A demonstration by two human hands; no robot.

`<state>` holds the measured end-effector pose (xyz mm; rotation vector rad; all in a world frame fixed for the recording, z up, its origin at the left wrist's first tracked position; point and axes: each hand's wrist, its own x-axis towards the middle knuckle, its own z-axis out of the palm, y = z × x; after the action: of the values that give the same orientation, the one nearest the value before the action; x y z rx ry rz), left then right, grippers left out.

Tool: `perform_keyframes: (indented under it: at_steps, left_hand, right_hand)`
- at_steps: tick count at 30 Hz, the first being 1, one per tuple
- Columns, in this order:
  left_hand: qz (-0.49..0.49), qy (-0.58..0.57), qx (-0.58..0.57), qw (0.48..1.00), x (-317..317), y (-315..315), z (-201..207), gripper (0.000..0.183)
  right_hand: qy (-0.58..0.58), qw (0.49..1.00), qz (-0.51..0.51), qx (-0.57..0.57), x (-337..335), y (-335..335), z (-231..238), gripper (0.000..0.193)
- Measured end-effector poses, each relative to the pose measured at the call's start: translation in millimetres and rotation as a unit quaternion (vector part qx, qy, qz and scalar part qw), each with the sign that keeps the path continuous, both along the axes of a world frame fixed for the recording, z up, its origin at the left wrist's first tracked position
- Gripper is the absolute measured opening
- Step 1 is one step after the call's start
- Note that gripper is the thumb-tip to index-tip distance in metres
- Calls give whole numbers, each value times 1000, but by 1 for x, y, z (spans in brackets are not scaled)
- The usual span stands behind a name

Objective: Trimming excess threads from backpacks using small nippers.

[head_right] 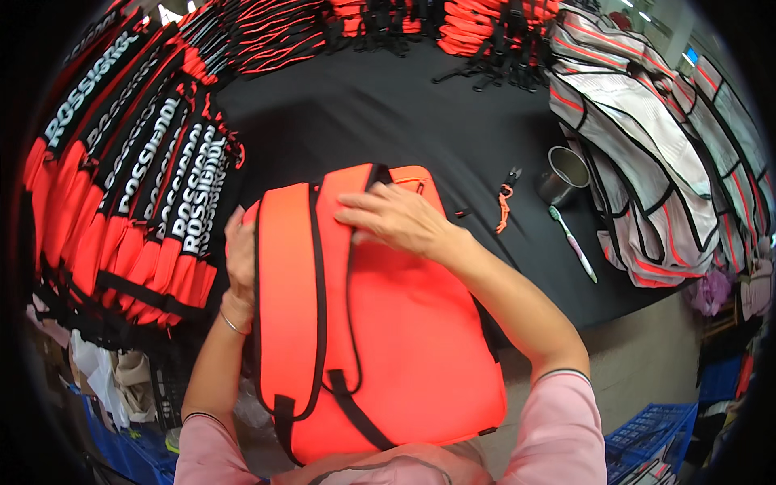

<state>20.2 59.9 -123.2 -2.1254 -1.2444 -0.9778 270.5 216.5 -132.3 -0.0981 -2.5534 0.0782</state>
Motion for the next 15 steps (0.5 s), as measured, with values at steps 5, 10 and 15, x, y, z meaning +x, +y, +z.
perform_keyframes:
  at_steps: [5,10,15]
  left_hand:
    - [16,-148,-75,986,-28,90,12,39]
    - [152,-207,-329,909,-73,153,-34,48]
    - [271,-109,-405,867,-36,149,-89,57]
  right_hand:
    - [157,968,-164,-109,-73,62,40,19]
    - [20,914,-339,-223,-113,111,-12,24]
    - [45,826,-438,-352,-105,110,-58,66]
